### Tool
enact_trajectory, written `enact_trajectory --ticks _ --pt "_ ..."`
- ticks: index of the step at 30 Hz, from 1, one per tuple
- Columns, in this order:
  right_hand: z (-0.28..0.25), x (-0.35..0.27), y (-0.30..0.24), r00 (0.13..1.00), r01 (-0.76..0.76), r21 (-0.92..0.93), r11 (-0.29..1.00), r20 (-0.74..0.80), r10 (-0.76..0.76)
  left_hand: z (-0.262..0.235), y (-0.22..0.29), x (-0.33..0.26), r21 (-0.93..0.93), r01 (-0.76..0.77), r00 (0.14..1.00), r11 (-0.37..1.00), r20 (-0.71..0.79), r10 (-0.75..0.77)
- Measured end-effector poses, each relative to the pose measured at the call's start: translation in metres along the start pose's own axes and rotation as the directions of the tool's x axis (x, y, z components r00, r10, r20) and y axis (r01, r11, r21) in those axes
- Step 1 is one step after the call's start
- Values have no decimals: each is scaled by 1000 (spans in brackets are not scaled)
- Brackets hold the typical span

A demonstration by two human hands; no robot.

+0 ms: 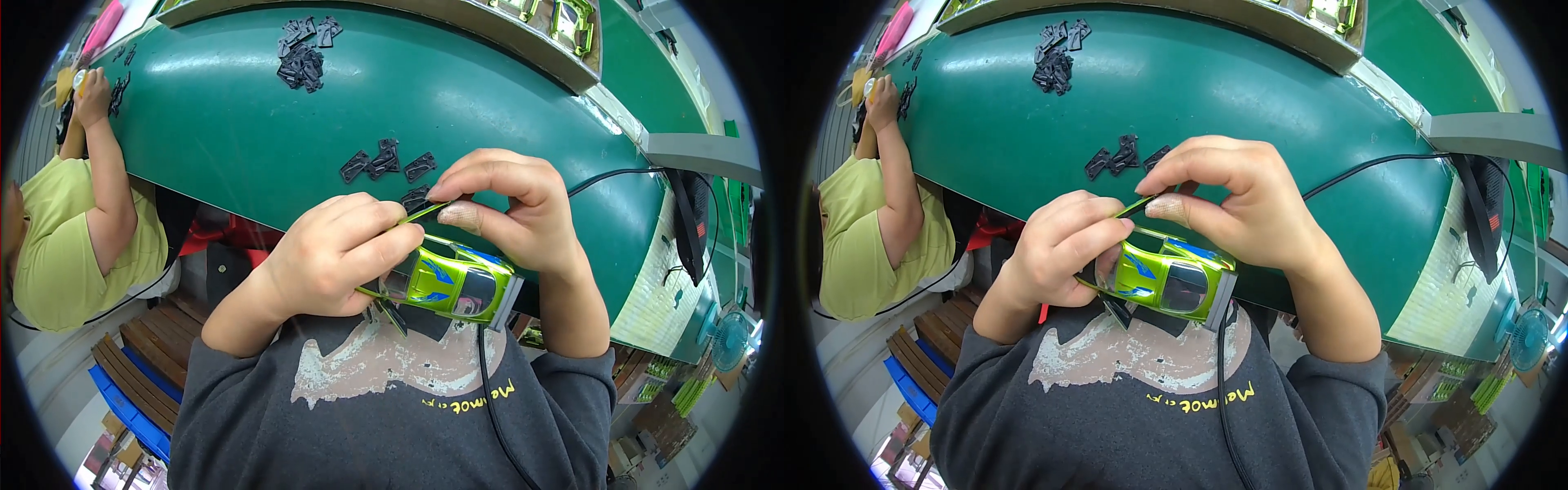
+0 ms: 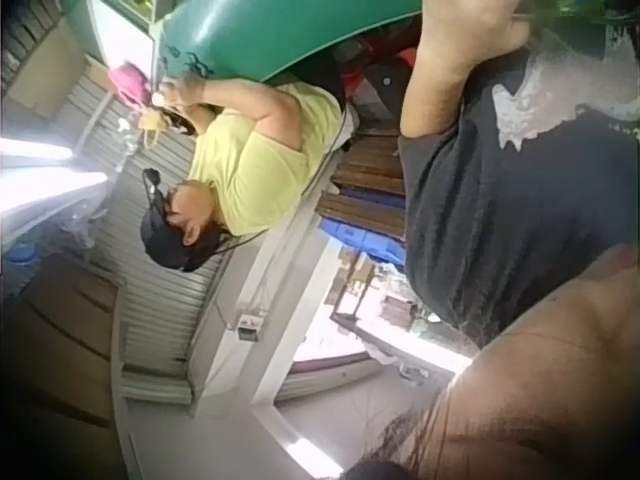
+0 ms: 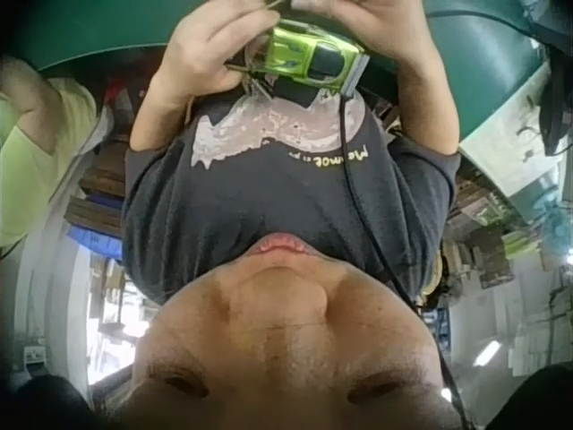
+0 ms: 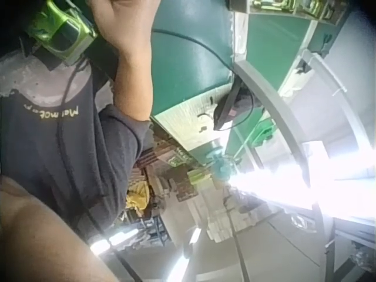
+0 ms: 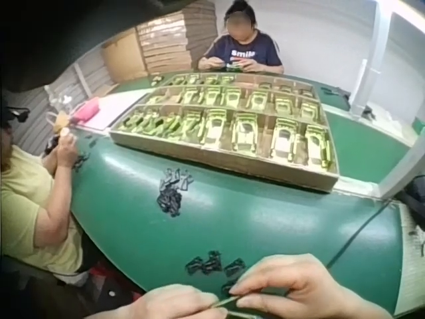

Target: The person takes toy car bodies one at a time from a tray and attaches black plastic components onto each car body by hand.

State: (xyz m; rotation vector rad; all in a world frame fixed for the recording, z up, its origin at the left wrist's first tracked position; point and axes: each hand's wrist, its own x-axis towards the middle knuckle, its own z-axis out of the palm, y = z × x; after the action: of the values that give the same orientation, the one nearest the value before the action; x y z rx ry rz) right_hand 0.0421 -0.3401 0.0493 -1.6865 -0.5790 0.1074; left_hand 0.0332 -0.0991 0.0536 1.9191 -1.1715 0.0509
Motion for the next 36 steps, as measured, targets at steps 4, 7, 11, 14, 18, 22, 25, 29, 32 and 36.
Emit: enact_trajectory --ticks 4,7,11,14,18,22,25,29,32,36 --pt "3 1 -5 991 131 -181 975 44 -125 6 -2 -9 37 -44 998 998 -36 45" --pt "9 -1 -7 979 203 -242 949 30 -202 7 0 -11 -1 -41 994 999 -103 41" --pt "16 -4 -4 967 241 -253 937 -20 -255 2 -1 -12 -3 -77 995 997 -56 77" --pt "14 -3 -4 974 220 -229 948 -10 -228 -4 -3 -9 -25 -97 995 995 1 97" --pt "8 2 -1 998 50 -76 996 32 -48 1 -3 -11 -47 -16 1000 999 -17 15" --pt "-12 8 -13 974 134 -60 989 190 -120 5 -10 -8 42 15 991 999 -135 -9" --pt "2 -1 -40 966 90 -494 865 253 45 9 -8 0 273 45 990 961 -138 -8" --pt "16 -6 -38 987 57 -629 775 155 53 17 -3 6 362 119 983 924 -176 -58" --pt "12 -8 -33 991 97 -603 792 130 -23 10 3 4 288 221 969 932 -176 -176" --pt "10 -5 -26 987 158 -545 823 67 -145 -5 12 14 329 149 989 933 -41 -144"
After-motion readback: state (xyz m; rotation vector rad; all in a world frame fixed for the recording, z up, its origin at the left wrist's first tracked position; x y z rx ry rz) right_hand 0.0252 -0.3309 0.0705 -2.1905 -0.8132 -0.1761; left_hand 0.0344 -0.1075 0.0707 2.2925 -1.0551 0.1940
